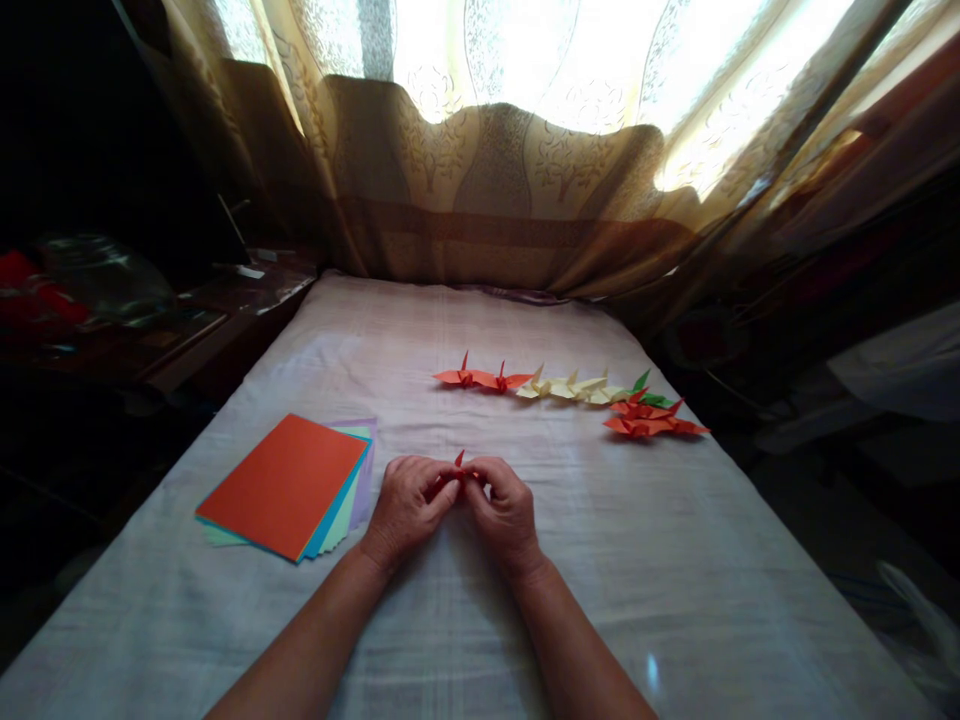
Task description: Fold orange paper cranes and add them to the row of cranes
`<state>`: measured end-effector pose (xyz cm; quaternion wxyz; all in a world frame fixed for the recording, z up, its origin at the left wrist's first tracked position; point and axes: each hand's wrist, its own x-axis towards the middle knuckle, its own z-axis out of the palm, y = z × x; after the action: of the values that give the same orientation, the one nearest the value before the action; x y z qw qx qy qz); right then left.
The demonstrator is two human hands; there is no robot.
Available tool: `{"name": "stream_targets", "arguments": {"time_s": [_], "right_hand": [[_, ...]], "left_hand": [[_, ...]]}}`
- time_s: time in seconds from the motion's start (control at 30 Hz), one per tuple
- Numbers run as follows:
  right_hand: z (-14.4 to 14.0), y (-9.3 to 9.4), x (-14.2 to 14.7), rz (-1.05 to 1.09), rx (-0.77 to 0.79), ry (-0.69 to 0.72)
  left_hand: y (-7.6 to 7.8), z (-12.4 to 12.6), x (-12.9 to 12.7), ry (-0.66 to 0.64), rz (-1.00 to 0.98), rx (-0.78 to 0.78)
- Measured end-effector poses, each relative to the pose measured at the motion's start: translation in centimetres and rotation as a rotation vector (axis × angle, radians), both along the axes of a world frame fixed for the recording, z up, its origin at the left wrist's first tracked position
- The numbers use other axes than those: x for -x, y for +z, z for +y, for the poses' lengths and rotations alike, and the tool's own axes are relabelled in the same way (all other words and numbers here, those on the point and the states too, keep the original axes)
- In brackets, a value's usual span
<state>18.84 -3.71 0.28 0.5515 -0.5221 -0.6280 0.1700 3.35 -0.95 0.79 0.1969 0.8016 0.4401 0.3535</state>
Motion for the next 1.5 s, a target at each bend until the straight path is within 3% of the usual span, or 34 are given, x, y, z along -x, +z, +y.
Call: {"name": "stream_targets", "arguments": {"time_s": [0.4,1.07,1.5], "right_hand": [[-0.1,0.4,-0.7,-0.161,-0.078,0.035],[-0.6,0.0,-0.3,0.233,0.202,-0.006],[-1.0,0.3,-0.9,-0.13,0.006,0.025]], "left_hand": [[0.1,0.0,-0.3,0.009,-0.001,-0.001],[1.1,-1.1,-1.1,0.058,0.072,-0.012],[0.5,-0.6,-1.1,0.067,0.033,0.026]]}}
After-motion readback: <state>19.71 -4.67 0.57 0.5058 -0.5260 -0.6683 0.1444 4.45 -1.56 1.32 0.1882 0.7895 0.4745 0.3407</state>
